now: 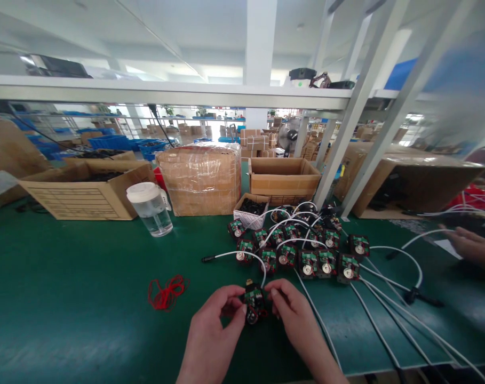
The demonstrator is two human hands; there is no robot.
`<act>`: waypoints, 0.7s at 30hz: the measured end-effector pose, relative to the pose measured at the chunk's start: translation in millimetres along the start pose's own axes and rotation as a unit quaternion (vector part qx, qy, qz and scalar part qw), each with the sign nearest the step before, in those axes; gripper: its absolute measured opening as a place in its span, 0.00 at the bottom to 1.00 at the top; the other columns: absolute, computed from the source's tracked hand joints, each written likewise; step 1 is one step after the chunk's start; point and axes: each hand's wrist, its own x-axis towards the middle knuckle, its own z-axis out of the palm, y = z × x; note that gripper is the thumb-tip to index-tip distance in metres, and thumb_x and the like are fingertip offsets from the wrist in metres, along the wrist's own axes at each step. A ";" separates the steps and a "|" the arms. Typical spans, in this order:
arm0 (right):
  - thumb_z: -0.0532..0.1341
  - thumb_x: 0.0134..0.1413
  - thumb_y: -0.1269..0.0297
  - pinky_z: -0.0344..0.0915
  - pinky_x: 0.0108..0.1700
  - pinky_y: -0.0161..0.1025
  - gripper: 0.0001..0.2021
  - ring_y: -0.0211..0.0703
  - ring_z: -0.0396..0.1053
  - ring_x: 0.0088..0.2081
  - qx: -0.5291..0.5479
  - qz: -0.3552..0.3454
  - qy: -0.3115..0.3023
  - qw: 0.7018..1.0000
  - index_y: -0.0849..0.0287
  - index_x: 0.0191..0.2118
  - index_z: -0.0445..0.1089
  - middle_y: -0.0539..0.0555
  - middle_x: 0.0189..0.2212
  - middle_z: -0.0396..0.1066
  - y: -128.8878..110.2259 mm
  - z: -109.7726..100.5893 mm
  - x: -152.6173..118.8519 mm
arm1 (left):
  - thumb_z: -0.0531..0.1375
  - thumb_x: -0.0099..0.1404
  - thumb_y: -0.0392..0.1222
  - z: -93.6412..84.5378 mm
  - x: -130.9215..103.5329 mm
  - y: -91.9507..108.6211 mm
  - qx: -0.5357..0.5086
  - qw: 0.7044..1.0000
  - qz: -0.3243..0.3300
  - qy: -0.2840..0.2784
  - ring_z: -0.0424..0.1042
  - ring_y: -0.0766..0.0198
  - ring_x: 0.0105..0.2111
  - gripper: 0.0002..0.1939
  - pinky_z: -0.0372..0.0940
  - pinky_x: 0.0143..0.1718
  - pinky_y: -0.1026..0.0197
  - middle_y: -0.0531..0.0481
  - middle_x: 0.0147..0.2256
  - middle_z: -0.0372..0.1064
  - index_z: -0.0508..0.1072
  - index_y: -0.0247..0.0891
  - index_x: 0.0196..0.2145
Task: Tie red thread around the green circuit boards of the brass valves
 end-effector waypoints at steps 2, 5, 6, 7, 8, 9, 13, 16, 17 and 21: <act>0.55 0.64 0.58 0.62 0.32 0.36 0.11 0.42 0.66 0.29 -0.013 -0.004 -0.007 1.000 0.56 0.41 0.73 0.49 0.30 0.68 0.6 -3.1 -2.3 | 0.60 0.60 0.43 -0.1 -5.5 4.0 0.011 1.000 0.024 -0.005 0.77 0.59 0.33 0.12 0.70 0.41 0.59 0.53 0.31 0.77 0.77 0.44 0.41; 0.55 0.65 0.60 0.63 0.35 0.37 0.10 0.42 0.67 0.32 -0.037 -0.024 -0.022 0.999 0.55 0.43 0.72 0.50 0.33 0.69 -1.8 -8.9 -7.0 | 0.60 0.60 0.40 1.0 -12.9 9.2 0.019 0.998 0.055 -0.022 0.77 0.61 0.33 0.12 0.70 0.40 0.60 0.54 0.31 0.76 0.77 0.44 0.42; 0.55 0.65 0.61 0.63 0.37 0.37 0.09 0.42 0.67 0.33 -0.041 -0.036 -0.027 0.998 0.55 0.43 0.72 0.50 0.34 0.69 -3.8 -11.0 -8.7 | 0.60 0.59 0.40 1.6 -15.1 10.9 0.015 0.998 0.060 -0.029 0.77 0.61 0.32 0.12 0.70 0.40 0.61 0.54 0.31 0.77 0.77 0.44 0.42; 0.55 0.65 0.61 0.63 0.38 0.37 0.09 0.42 0.67 0.35 -0.042 -0.049 -0.035 0.997 0.55 0.44 0.72 0.51 0.35 0.69 -6.3 -13.0 -10.3 | 0.61 0.59 0.39 2.3 -17.0 12.8 0.006 0.998 0.060 -0.036 0.77 0.62 0.32 0.12 0.70 0.40 0.61 0.54 0.31 0.77 0.78 0.44 0.41; 0.56 0.66 0.61 0.63 0.40 0.37 0.09 0.42 0.68 0.36 -0.039 -0.060 -0.048 0.996 0.54 0.44 0.72 0.51 0.36 0.69 -9.2 -14.8 -11.7 | 0.61 0.58 0.39 3.0 -18.7 14.6 -0.009 0.997 0.056 -0.043 0.77 0.62 0.32 0.12 0.70 0.40 0.61 0.54 0.30 0.76 0.78 0.44 0.41; 0.56 0.66 0.62 0.63 0.40 0.37 0.09 0.42 0.68 0.37 -0.034 -0.068 -0.063 0.995 0.54 0.44 0.72 0.51 0.37 0.69 -12.1 -16.4 -13.0 | 0.61 0.57 0.38 3.8 -19.9 16.4 -0.030 0.997 0.044 -0.049 0.76 0.62 0.31 0.12 0.70 0.39 0.62 0.54 0.30 0.76 0.78 0.43 0.41; 0.54 0.67 0.61 0.64 0.40 0.36 0.10 0.41 0.68 0.37 -0.016 -0.059 -0.111 0.992 0.53 0.45 0.73 0.51 0.37 0.68 -16.5 -18.5 -16.1 | 0.61 0.57 0.40 5.8 -19.9 19.1 -0.131 0.988 -0.008 -0.078 0.76 0.62 0.30 0.12 0.70 0.37 0.62 0.54 0.27 0.74 0.77 0.40 0.40; 0.53 0.67 0.59 0.63 0.36 0.36 0.12 0.40 0.66 0.32 -0.009 -0.018 -0.103 0.994 0.55 0.44 0.72 0.50 0.35 0.67 -5.8 -14.4 -18.1 | 0.61 0.58 0.42 6.0 -16.1 13.8 -0.143 0.987 -0.021 -0.068 0.76 0.61 0.31 0.12 0.70 0.37 0.61 0.53 0.28 0.74 0.77 0.39 0.40; 0.53 0.66 0.58 0.62 0.34 0.35 0.12 0.39 0.66 0.31 -0.008 0.001 -0.094 0.996 0.55 0.43 0.71 0.49 0.33 0.67 -0.2 -12.3 -19.0 | 0.62 0.58 0.42 6.2 -15.0 11.3 -0.125 0.990 -0.017 -0.058 0.76 0.61 0.31 0.12 0.71 0.37 0.61 0.52 0.29 0.75 0.77 0.39 0.40; 0.54 0.63 0.51 0.58 0.26 0.34 0.14 0.37 0.63 0.24 0.008 0.078 -0.055 0.995 0.56 0.35 0.66 0.47 0.25 0.65 20.0 -3.8 -24.0 | 0.60 0.59 0.39 11.4 -16.7 4.8 -0.032 0.999 0.038 -0.017 0.76 0.61 0.32 0.10 0.71 0.38 0.60 0.51 0.32 0.76 0.78 0.42 0.39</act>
